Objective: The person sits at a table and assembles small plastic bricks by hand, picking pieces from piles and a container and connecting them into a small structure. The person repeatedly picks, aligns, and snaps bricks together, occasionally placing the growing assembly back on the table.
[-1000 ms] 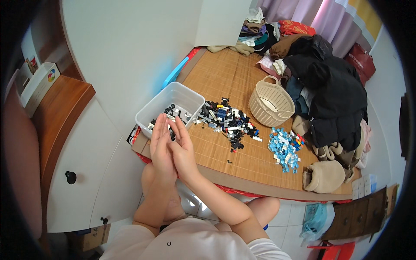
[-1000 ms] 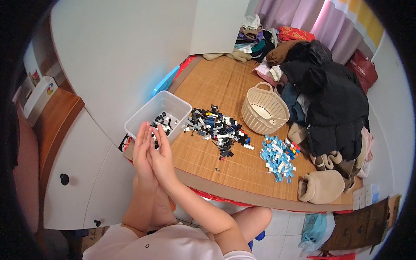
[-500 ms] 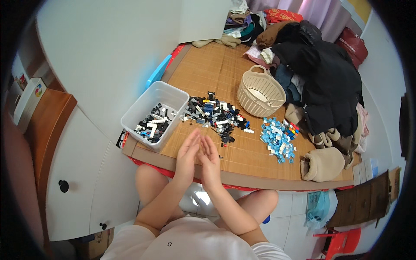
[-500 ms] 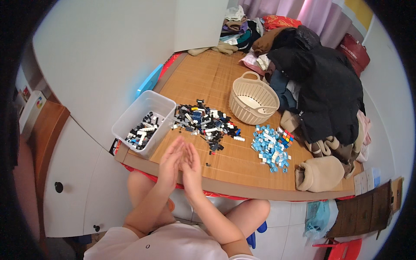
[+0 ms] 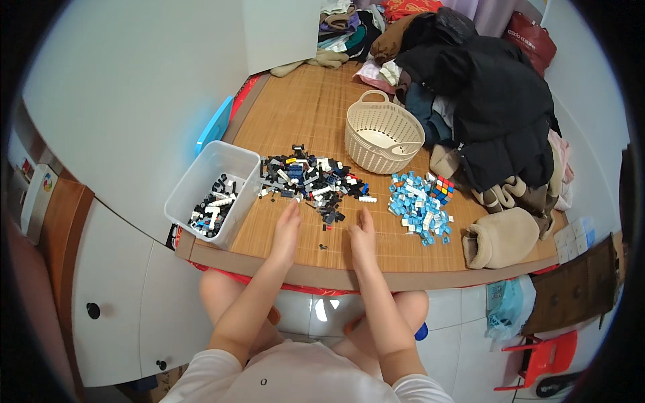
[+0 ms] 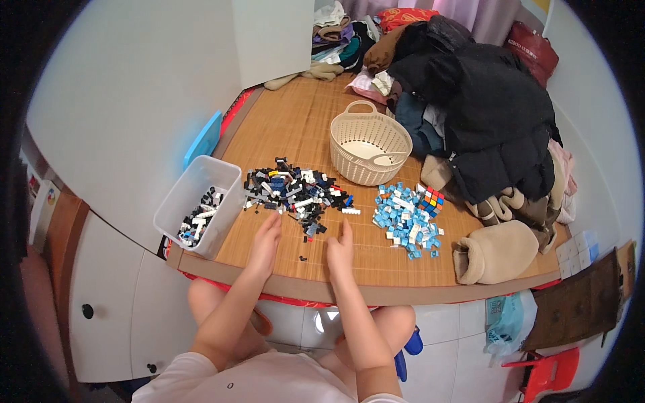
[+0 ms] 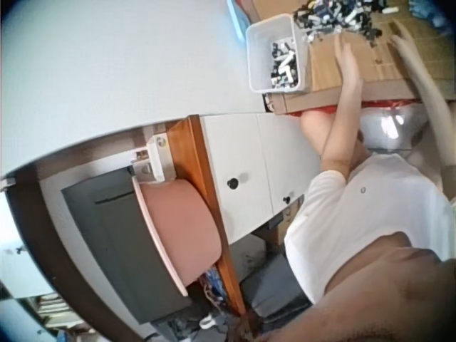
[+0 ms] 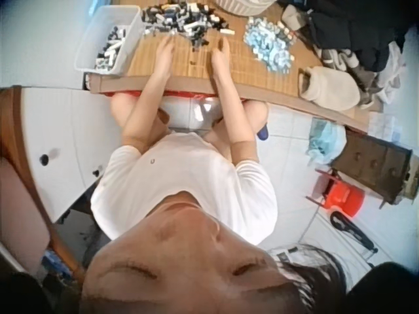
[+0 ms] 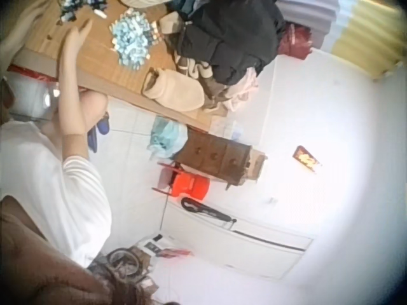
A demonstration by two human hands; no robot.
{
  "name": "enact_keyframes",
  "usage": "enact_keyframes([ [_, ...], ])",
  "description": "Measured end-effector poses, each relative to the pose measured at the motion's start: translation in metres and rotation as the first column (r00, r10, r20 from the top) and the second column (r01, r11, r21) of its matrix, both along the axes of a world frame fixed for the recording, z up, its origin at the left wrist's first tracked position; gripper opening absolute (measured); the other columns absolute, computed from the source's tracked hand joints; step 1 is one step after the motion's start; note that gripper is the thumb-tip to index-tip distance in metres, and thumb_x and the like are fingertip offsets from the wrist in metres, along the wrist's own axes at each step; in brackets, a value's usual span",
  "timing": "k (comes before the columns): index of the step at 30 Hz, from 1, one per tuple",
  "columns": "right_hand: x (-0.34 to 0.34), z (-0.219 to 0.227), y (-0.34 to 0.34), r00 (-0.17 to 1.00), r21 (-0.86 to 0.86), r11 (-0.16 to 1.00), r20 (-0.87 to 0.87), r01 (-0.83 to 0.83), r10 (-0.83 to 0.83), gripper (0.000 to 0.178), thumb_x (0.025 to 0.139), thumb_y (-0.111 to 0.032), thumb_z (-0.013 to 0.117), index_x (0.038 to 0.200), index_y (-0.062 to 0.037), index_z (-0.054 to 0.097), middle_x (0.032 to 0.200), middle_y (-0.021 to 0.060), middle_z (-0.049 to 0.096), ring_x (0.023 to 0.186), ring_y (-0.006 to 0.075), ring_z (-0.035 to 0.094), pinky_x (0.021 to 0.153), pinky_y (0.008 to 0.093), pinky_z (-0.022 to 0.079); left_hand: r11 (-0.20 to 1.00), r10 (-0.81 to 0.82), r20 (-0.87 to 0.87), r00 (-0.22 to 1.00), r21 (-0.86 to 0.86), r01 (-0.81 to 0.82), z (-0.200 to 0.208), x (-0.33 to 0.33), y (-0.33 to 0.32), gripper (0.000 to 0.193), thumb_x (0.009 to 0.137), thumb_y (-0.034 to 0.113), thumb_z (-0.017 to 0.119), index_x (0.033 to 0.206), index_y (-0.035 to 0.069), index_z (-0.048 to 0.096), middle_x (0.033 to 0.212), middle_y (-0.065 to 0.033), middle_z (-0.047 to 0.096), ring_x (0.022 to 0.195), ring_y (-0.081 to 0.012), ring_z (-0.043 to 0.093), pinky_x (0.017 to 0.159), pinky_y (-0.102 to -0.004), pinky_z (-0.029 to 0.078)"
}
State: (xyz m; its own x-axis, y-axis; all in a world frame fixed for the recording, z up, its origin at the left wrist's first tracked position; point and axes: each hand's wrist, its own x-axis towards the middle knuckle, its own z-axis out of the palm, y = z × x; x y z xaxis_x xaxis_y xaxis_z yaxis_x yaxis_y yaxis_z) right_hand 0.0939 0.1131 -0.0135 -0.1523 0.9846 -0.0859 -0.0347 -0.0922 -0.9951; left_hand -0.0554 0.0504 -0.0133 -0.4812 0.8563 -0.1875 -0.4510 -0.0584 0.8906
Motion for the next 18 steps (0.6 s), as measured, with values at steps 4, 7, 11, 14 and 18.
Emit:
enact_keyframes([
  [4, -0.023, -0.018, 0.035, 0.975, 0.168, 0.986, 0.223, -0.019, -0.019, 0.060, 0.074, 0.002, 0.044, 0.132, 0.0045, 0.031, 0.137, 0.0212, 0.031, 0.130, 0.0317, 0.027, 0.107, 0.0354, 0.020, 0.999, -0.041, -0.154, 0.987, -0.042, 0.035, -0.006, -0.006, 0.023, 0.053, 0.085, 0.009, 0.042, 0.135, -0.002, 0.029, 0.139, -0.0165, 0.031, 0.132, -0.0218, 0.025, 0.105, -0.0299, 0.021],
  [7, -0.034, -0.025, 0.056, 0.924, 0.258, 0.965, 0.376, -0.034, -0.068, 0.061, 0.071, 0.004, 0.045, 0.131, 0.0036, 0.034, 0.134, 0.0207, 0.037, 0.128, 0.0300, 0.030, 0.106, 0.0335, 0.023, 0.994, -0.077, -0.249, 0.966, -0.089, 0.056, -0.004, -0.004, 0.039, 0.053, 0.084, 0.008, 0.043, 0.135, -0.001, 0.030, 0.137, -0.0171, 0.034, 0.128, -0.0231, 0.032, 0.103, -0.0301, 0.026],
  [11, -0.053, -0.019, 0.058, 0.905, 0.275, 0.956, 0.425, -0.102, -0.026, 0.058, 0.067, 0.005, 0.040, 0.125, 0.0025, 0.042, 0.129, 0.0209, 0.041, 0.125, 0.0323, 0.032, 0.106, 0.0370, 0.022, 0.993, -0.089, -0.485, 0.870, -0.107, 0.042, -0.031, -0.020, 0.065, 0.054, 0.079, 0.008, 0.045, 0.132, -0.001, 0.035, 0.131, -0.0173, 0.040, 0.119, -0.0257, 0.042, 0.098, -0.0317, 0.033],
  [14, -0.053, -0.014, 0.049, 0.833, 0.267, 0.944, 0.554, -0.193, 0.013, 0.053, 0.070, 0.003, 0.041, 0.123, 0.0006, 0.046, 0.135, 0.0196, 0.036, 0.125, 0.0353, 0.030, 0.106, 0.0397, 0.021, 0.985, -0.113, -0.715, 0.690, -0.174, -0.019, -0.036, -0.020, 0.071, 0.056, 0.075, 0.009, 0.048, 0.130, 0.001, 0.038, 0.125, -0.0144, 0.046, 0.111, -0.0256, 0.047, 0.093, -0.0310, 0.036],
  [18, -0.049, -0.020, 0.030, 0.870, 0.367, 0.913, 0.493, -0.181, -0.026, 0.052, 0.070, 0.006, 0.038, 0.121, -0.0005, 0.049, 0.132, 0.0198, 0.040, 0.124, 0.0336, 0.033, 0.106, 0.0380, 0.022, 0.986, -0.155, -0.794, 0.588, -0.165, 0.036, -0.021, -0.010, 0.054, 0.049, 0.075, 0.006, 0.046, 0.124, 0.004, 0.046, 0.120, -0.0114, 0.050, 0.104, -0.0252, 0.050, 0.089, -0.0321, 0.039],
])
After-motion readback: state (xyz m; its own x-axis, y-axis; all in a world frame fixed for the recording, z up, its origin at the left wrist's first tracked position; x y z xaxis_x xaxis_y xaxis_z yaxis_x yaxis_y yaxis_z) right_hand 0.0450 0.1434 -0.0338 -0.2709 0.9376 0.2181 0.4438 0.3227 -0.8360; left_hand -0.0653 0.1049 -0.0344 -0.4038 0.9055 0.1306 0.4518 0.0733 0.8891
